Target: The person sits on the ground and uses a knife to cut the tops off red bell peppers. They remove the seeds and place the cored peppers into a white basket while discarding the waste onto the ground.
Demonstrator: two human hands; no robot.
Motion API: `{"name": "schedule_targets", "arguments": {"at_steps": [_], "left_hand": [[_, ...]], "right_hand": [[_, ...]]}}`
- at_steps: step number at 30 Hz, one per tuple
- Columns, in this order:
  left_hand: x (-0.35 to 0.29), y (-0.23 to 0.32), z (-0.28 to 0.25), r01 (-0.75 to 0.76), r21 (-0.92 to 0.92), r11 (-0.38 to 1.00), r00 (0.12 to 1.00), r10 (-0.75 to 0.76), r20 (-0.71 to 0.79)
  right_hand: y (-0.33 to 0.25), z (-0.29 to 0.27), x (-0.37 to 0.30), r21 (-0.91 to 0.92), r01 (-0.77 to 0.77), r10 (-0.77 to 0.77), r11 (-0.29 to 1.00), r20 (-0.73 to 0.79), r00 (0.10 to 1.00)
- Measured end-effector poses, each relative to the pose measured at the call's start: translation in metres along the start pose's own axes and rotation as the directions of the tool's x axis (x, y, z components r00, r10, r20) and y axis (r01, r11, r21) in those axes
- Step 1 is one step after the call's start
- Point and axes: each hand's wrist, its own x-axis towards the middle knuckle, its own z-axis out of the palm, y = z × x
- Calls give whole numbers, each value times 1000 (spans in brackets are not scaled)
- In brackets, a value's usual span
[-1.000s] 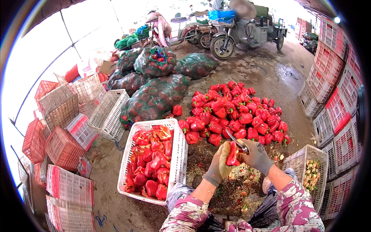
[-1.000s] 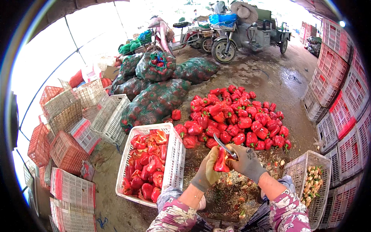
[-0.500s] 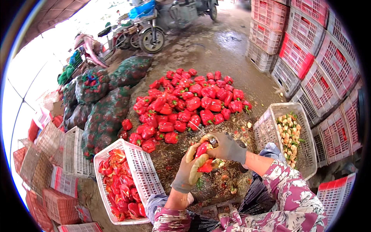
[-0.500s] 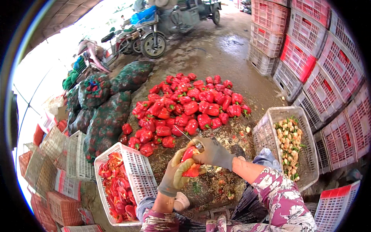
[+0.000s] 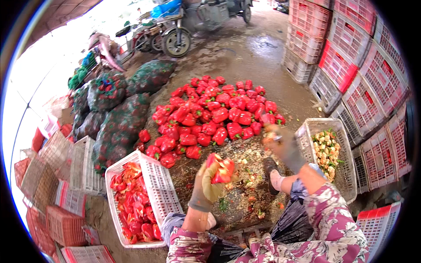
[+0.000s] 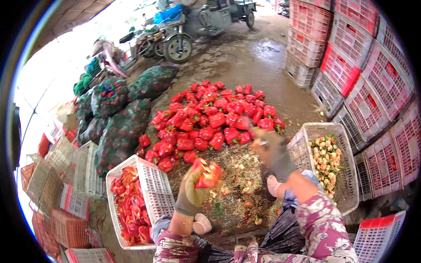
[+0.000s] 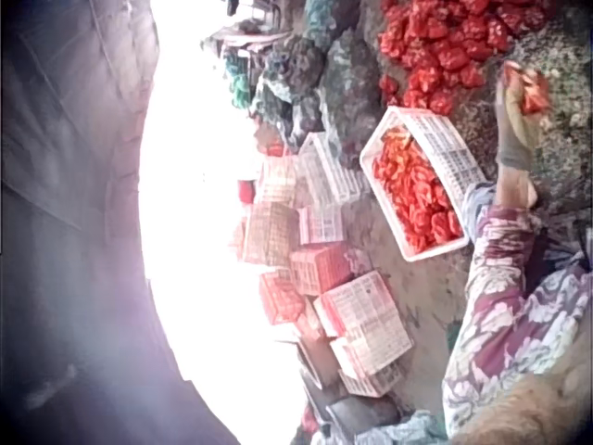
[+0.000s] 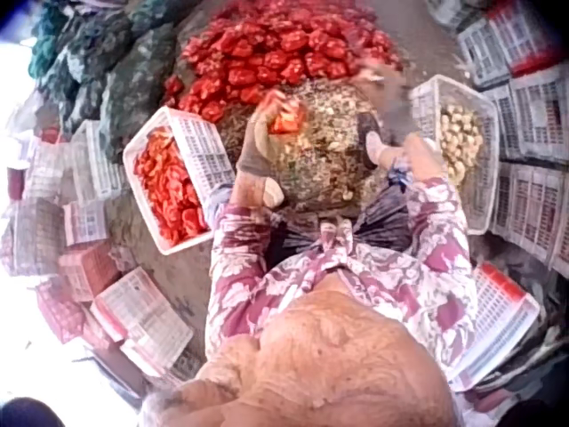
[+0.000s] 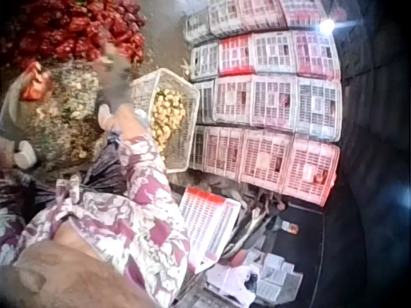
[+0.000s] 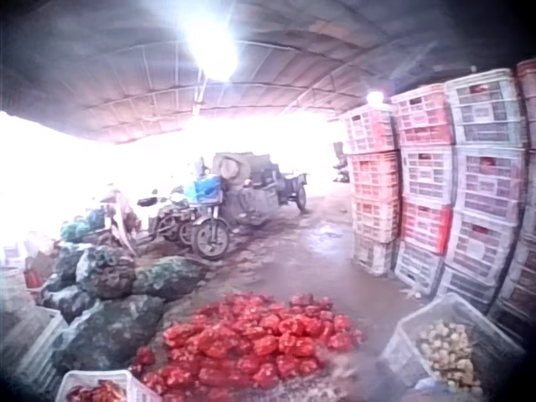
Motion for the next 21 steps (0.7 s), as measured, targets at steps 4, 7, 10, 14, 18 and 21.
{"name": "schedule_targets", "arguments": {"at_steps": [4,7,10,14,18,21], "left_hand": [[-20,75,-31,-223,587,779,878,422,-225],[-49,127,-87,55,937,345,544,776,-318],[-59,147,-168,596,780,-189,303,953,-1],[11,145,-149,238,964,-117,653,754,-70],[111,86,-245,226,974,16,762,620,-187],[178,32,-252,330,934,140,807,472,-356]], "right_hand": [[78,-106,-26,-378,-174,115,909,-175,978],[120,-167,-48,-612,-427,308,665,-296,904],[113,-161,-29,-138,-479,424,867,-302,854],[-4,-79,19,282,-625,652,728,-3,759],[-35,3,44,423,-694,621,582,319,715],[-31,19,42,410,-806,687,427,434,584]]}}
